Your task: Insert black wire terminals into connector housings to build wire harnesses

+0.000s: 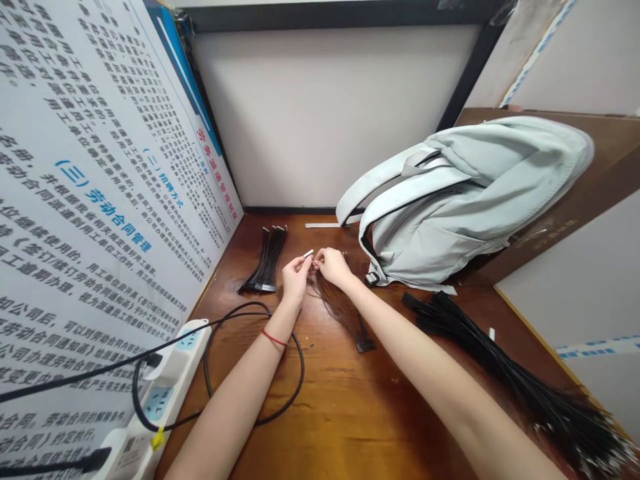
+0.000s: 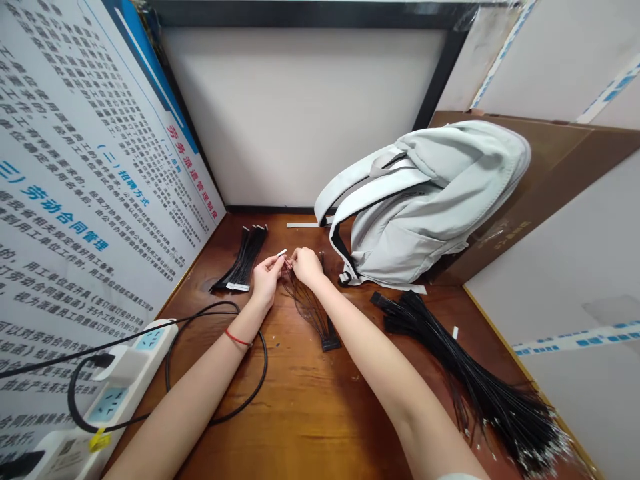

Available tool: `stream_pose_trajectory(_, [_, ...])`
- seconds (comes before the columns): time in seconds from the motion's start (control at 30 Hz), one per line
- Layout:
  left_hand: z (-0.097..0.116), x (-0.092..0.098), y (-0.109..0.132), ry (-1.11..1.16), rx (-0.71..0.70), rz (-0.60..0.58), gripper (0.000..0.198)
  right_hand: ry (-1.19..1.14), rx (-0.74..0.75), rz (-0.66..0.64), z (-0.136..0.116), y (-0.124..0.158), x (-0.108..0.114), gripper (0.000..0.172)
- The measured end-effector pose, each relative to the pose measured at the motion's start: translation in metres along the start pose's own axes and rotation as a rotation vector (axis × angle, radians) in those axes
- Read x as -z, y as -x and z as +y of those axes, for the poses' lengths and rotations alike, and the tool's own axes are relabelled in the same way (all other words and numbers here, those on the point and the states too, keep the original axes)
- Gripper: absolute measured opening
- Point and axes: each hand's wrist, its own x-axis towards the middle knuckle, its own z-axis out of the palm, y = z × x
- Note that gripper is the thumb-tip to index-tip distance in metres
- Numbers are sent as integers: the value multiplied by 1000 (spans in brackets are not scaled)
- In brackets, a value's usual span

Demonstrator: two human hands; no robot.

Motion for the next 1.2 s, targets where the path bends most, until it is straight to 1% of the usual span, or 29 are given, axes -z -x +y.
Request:
stream_pose_trajectory(0.07, [0, 0, 0, -8, 6, 18, 33, -171, -26, 50, 2, 1, -4, 12])
stream_pose_trajectory(0.2, [0, 0, 2, -50, -19, 23, 45, -621, -117, 145, 9, 9, -10, 8])
stream_pose_trajectory(0.3, [-2, 1, 2, -82, -52, 6, 39, -783, -88, 179, 13, 14, -15, 13])
stream_pose_trajectory(0.43, [-5, 2, 0, -137, -99, 50, 27, -824, -52, 198, 17, 17, -16, 19])
stream_pose_trajectory(0.57, [-4, 2, 0, -222, -137, 79, 22, -821, -32, 212, 18, 17, -15, 22])
stream_pose_trajectory(0.8, [-2, 1, 3, -206, -133, 89, 24, -823, -10, 170, 17, 17, -14, 21])
stream_pose_trajectory(1.2, [0, 1, 4, -180, -98, 65, 23, -766, -23, 166, 19, 18, -15, 19])
